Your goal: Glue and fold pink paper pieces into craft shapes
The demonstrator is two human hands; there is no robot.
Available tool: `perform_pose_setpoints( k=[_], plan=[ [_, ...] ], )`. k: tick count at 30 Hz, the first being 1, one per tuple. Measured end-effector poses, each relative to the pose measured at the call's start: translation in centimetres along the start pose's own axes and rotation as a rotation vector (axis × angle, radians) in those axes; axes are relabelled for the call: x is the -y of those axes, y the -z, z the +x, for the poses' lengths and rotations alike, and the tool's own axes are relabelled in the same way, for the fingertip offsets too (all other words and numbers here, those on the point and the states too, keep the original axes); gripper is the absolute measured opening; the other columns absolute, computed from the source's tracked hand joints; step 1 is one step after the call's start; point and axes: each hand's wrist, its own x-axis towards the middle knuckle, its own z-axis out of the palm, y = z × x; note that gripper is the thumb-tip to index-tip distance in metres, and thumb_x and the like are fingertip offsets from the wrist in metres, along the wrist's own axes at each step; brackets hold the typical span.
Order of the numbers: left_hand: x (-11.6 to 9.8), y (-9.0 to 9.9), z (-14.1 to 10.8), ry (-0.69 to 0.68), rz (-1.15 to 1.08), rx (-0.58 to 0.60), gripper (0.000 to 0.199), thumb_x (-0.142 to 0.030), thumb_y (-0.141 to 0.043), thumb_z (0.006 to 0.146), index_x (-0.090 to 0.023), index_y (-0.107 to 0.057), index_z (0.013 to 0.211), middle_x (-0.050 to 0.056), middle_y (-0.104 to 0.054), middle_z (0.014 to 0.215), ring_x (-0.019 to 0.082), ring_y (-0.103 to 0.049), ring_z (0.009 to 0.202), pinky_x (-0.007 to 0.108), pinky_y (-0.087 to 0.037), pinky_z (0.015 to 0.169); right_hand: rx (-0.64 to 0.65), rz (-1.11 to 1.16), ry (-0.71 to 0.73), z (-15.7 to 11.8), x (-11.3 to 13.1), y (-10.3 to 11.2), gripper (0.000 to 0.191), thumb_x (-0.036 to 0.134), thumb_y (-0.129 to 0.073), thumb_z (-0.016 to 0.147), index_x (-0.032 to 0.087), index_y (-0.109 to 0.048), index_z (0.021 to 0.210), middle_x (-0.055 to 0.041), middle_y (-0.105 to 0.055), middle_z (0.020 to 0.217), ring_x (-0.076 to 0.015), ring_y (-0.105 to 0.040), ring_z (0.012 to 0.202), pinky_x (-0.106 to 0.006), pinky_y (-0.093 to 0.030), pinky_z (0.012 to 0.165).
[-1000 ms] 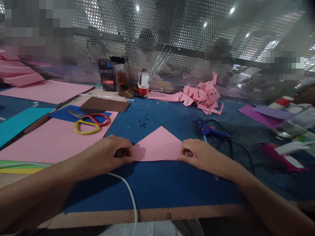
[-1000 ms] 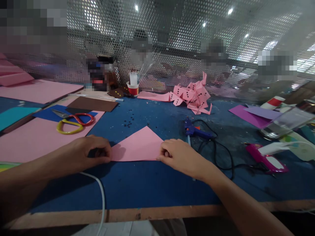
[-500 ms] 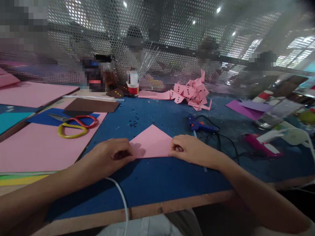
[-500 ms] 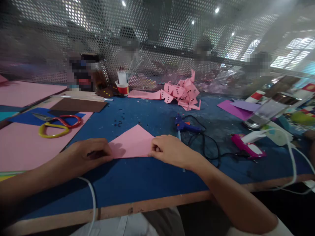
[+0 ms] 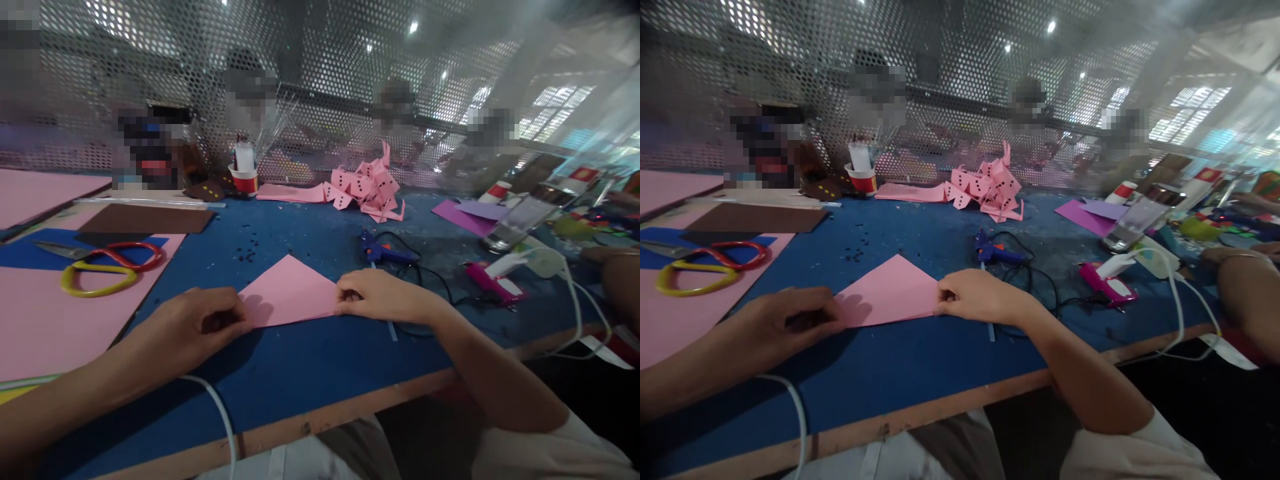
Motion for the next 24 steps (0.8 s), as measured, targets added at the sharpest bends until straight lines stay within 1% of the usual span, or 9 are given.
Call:
perform_pose_setpoints(
  k=[4,9,15,19,24],
  plan=[
    [-0.17,-0.05,0.26,0.034,0.097,0.005,0.021,-0.037,-0.061,0.092,-0.022,-0.069,0.081,-0.004,-0.069,0.073,0.014,-0.058,0.065,0.026,-0.04,0.061,-0.005,-0.024,-0.004,0.01,0.14,0.01,0.015,0.032,-0.067,0.094,0.018,-0.069,0.087,-0.0019,-0.071,0.087,-0.0166,-0.061,0.078,-0.026,-0.034,0.064],
    [-0.07,-0.08,0.47,-0.004,0.162,-0.021,0.019,-0.032,-0.058,0.091,-0.022,-0.067,0.077,-0.003,-0.068,0.07,0.013,-0.058,0.063,0.027,-0.037,0.058,-0.012,-0.024,-0.001,-0.01,0.12,-0.06,0.015,0.032,-0.067,0.093,0.018,-0.069,0.087,-0.0019,-0.071,0.086,-0.0163,-0.06,0.076,-0.026,-0.034,0.063],
    [0.27,-0.48,0.71,-0.042,0.119,-0.031,0.021,-0.035,-0.06,0.089,-0.022,-0.065,0.073,-0.002,-0.065,0.064,0.013,-0.054,0.056,0.027,-0.036,0.054,-0.013,-0.026,-0.013,-0.07,0.24,-0.08,0.013,0.031,-0.069,0.092,0.019,-0.069,0.087,-0.0014,-0.071,0.084,-0.0157,-0.06,0.074,-0.026,-0.034,0.063],
    [0.28,-0.65,0.56,-0.038,0.097,-0.046,0.023,-0.038,-0.06,0.09,-0.022,-0.065,0.074,0.0,-0.066,0.066,0.015,-0.057,0.057,0.028,-0.037,0.055,-0.008,-0.038,-0.02,-0.1,0.42,-0.05,0.015,0.032,-0.067,0.092,0.019,-0.068,0.086,-0.0014,-0.07,0.085,-0.016,-0.06,0.075,-0.026,-0.034,0.063],
    [0.16,-0.6,0.3,-0.027,0.143,-0.054,0.023,-0.038,-0.06,0.091,-0.022,-0.063,0.075,0.0,-0.065,0.067,0.016,-0.058,0.061,0.028,-0.038,0.058,-0.014,-0.055,-0.037,-0.1,0.44,-0.18,0.015,0.032,-0.067,0.091,0.019,-0.065,0.083,-0.0013,-0.07,0.085,-0.0159,-0.059,0.075,-0.026,-0.034,0.064]
  ],
)
